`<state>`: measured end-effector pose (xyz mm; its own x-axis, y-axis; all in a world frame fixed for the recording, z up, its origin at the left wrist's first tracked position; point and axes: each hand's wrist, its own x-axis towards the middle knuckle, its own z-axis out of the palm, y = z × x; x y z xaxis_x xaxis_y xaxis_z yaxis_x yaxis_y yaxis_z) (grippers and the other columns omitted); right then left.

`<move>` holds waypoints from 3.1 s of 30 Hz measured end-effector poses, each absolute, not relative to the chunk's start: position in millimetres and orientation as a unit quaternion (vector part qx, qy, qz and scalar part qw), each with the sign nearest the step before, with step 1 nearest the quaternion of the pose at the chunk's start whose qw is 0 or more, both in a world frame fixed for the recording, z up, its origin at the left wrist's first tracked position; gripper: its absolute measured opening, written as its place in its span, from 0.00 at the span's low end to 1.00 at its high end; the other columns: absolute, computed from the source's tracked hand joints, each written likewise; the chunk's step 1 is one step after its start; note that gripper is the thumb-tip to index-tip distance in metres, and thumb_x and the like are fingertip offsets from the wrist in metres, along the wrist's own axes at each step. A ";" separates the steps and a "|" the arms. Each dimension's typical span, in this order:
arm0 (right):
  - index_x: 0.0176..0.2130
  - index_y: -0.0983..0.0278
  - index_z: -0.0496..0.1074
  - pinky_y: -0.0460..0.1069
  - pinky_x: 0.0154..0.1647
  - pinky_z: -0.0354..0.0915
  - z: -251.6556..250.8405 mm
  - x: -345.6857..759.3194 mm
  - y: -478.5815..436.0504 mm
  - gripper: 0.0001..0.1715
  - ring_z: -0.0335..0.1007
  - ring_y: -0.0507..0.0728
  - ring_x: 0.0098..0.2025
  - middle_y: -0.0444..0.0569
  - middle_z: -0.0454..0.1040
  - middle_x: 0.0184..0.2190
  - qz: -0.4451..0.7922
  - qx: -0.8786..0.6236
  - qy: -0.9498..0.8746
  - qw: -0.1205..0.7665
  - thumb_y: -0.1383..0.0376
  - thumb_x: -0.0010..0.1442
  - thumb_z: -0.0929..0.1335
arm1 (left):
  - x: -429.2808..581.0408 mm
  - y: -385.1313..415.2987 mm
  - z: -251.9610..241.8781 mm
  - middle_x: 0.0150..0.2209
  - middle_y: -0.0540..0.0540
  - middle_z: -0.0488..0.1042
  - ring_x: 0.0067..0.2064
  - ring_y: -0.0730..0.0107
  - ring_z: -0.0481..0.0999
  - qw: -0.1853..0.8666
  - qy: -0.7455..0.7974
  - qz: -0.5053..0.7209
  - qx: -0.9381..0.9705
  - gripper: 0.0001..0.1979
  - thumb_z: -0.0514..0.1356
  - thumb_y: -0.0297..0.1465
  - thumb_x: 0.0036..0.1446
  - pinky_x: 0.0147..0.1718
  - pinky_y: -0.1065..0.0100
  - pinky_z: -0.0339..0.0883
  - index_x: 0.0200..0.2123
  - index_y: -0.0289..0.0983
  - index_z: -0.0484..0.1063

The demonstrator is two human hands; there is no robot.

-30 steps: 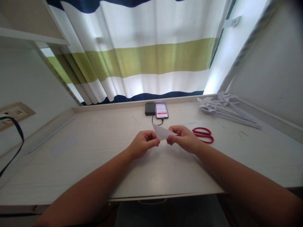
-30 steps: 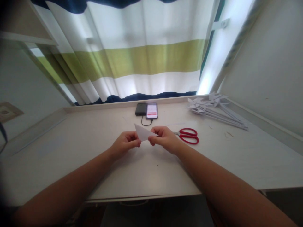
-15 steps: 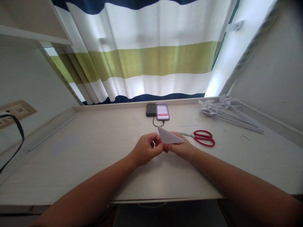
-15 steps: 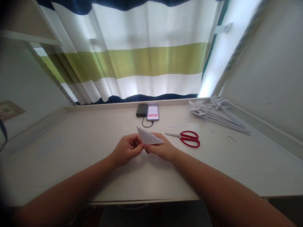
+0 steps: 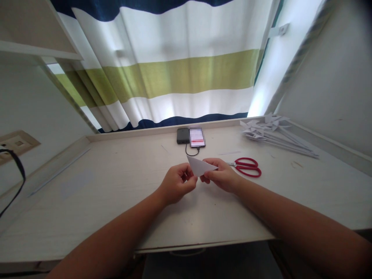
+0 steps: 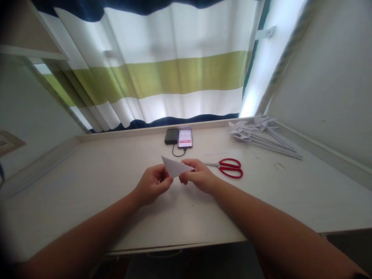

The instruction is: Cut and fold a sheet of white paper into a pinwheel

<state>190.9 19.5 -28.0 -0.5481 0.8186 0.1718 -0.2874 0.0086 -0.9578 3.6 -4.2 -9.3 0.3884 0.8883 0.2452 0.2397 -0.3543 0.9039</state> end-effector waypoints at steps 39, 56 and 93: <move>0.29 0.65 0.65 0.44 0.23 0.52 -23.5 205.4 25.1 0.12 0.59 0.48 0.22 0.40 0.68 0.20 0.627 -0.254 -0.620 0.397 0.64 0.53 0.72 | -6.3 7.0 -14.5 0.21 0.55 0.59 0.23 0.78 0.55 0.466 0.389 0.386 0.695 0.11 0.59 0.31 0.52 0.22 0.73 0.49 0.24 0.36 0.59; 0.31 0.64 0.65 0.46 0.28 0.59 -21.4 217.7 34.5 0.08 0.62 0.48 0.25 0.40 0.67 0.24 0.600 -0.242 -0.618 0.446 0.67 0.55 0.70 | -14.1 12.8 -13.9 0.21 0.54 0.60 0.24 0.78 0.56 0.446 0.396 0.385 0.704 0.10 0.59 0.30 0.52 0.23 0.73 0.50 0.23 0.36 0.60; 0.33 0.65 0.71 0.50 0.34 0.65 -7.1 202.9 6.6 0.05 0.67 0.54 0.31 0.48 0.72 0.29 0.299 -0.304 -0.802 0.419 0.65 0.57 0.69 | -4.5 -1.9 -8.6 0.29 0.48 0.74 0.30 0.72 0.70 0.332 0.374 0.481 0.719 0.05 0.64 0.32 0.55 0.31 0.70 0.64 0.31 0.35 0.73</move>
